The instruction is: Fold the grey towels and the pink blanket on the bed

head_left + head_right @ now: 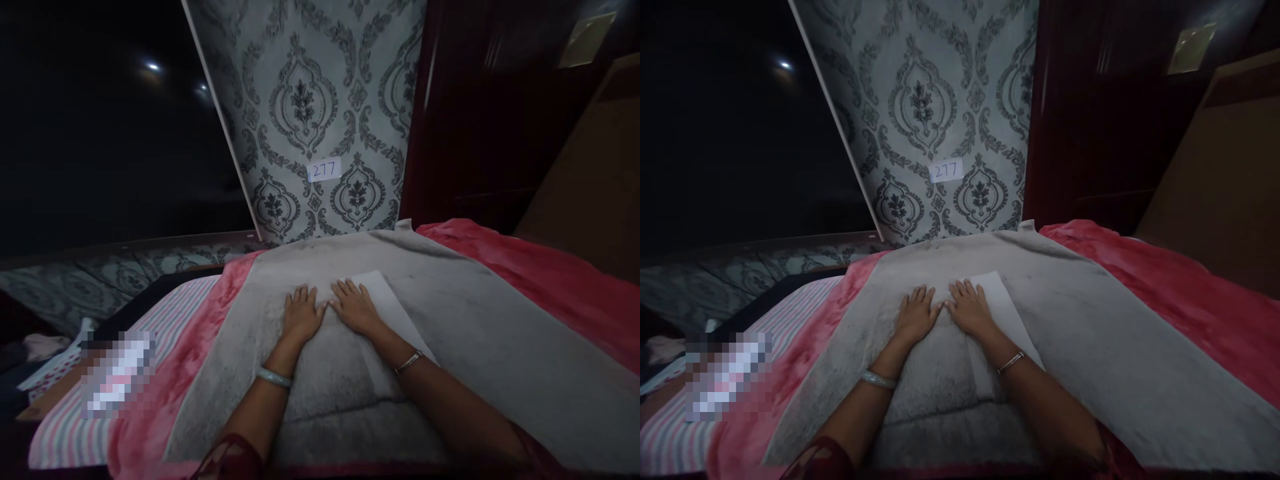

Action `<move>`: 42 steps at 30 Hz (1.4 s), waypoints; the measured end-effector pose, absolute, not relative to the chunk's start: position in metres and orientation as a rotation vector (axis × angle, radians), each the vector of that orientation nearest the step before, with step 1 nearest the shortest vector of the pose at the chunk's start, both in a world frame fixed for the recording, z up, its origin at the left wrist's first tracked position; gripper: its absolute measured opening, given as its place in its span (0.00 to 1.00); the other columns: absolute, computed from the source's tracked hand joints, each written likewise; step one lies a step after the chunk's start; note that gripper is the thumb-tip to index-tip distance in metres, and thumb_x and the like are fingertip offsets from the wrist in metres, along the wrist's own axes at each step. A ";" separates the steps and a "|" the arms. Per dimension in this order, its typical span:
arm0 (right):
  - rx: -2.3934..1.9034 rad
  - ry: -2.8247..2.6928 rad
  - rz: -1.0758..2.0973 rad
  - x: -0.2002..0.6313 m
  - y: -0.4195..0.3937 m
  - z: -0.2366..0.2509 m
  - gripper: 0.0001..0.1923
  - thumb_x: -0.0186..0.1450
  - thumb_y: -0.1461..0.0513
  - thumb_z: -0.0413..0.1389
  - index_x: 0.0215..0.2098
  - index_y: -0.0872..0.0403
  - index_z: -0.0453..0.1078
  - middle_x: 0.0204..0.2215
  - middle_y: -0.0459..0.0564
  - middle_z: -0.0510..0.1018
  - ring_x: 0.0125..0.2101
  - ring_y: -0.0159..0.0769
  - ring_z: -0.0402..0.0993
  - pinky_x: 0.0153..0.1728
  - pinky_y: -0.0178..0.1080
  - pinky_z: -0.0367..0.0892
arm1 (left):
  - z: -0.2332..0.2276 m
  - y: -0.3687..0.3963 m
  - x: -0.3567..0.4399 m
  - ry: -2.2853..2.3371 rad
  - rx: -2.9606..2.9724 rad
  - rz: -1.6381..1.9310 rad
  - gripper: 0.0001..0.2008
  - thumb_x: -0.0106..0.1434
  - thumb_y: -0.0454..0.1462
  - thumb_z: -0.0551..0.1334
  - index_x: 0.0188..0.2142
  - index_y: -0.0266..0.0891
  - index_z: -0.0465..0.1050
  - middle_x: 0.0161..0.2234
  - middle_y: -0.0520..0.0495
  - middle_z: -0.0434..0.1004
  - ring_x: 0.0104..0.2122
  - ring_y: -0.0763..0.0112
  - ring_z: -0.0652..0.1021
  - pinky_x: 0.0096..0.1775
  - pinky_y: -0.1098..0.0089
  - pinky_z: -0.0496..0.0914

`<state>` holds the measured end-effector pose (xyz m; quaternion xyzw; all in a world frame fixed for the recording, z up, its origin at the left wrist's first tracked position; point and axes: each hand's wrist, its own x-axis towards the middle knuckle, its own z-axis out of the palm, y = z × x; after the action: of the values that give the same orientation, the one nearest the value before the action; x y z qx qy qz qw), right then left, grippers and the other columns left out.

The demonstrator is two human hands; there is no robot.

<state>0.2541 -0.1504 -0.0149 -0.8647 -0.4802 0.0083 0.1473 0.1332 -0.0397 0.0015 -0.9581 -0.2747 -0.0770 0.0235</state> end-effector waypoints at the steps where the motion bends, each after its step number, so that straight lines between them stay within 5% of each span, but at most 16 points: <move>1: -2.486 -1.380 0.021 0.253 -0.150 -0.014 0.31 0.74 0.50 0.38 0.71 0.52 0.52 0.70 0.51 0.51 0.69 0.46 0.39 0.66 0.54 0.38 | 0.002 -0.040 0.133 -0.859 -2.968 -0.256 0.30 0.72 0.49 0.44 0.67 0.37 0.58 0.68 0.37 0.57 0.67 0.55 0.58 0.65 0.50 0.52; 11: -2.511 -1.349 0.118 0.259 -0.155 -0.003 0.32 0.73 0.47 0.37 0.71 0.48 0.50 0.71 0.48 0.47 0.70 0.42 0.37 0.67 0.52 0.38 | 0.017 0.003 0.095 -1.148 -2.906 -0.105 0.33 0.71 0.51 0.43 0.69 0.39 0.53 0.71 0.40 0.48 0.69 0.50 0.51 0.63 0.42 0.54; 20: -2.646 -1.152 0.156 0.291 -0.215 -0.004 0.32 0.73 0.49 0.38 0.72 0.50 0.46 0.72 0.49 0.42 0.70 0.43 0.37 0.66 0.53 0.42 | 0.010 0.035 0.052 -1.079 -3.111 -0.199 0.31 0.70 0.44 0.48 0.68 0.32 0.53 0.70 0.36 0.47 0.68 0.60 0.57 0.65 0.59 0.56; 27: -2.642 -1.147 -0.045 0.246 -0.255 0.008 0.32 0.72 0.51 0.43 0.72 0.52 0.47 0.72 0.54 0.41 0.70 0.49 0.32 0.65 0.60 0.40 | 0.032 -0.038 0.036 -0.988 -2.961 -0.267 0.29 0.69 0.46 0.50 0.67 0.38 0.59 0.71 0.37 0.46 0.69 0.47 0.51 0.64 0.43 0.52; 32: -2.415 -1.441 -0.026 0.187 -0.248 -0.013 0.33 0.73 0.48 0.41 0.72 0.51 0.48 0.71 0.53 0.45 0.70 0.45 0.35 0.67 0.55 0.36 | 0.007 -0.103 0.035 -0.709 -3.048 -0.237 0.30 0.69 0.48 0.53 0.68 0.46 0.56 0.70 0.43 0.50 0.69 0.47 0.51 0.65 0.41 0.48; 42: -2.350 -1.452 0.063 0.190 -0.253 -0.024 0.33 0.73 0.48 0.41 0.71 0.53 0.50 0.71 0.52 0.45 0.70 0.45 0.34 0.67 0.55 0.35 | -0.014 -0.098 0.031 -0.706 -3.036 -0.319 0.31 0.68 0.48 0.54 0.68 0.43 0.56 0.69 0.40 0.52 0.68 0.50 0.54 0.65 0.44 0.51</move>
<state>0.1905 -0.2525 -0.0239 -0.8353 -0.5162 0.0224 0.1881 0.0306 -0.0981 -0.0142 -0.9689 -0.2253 -0.1020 0.0043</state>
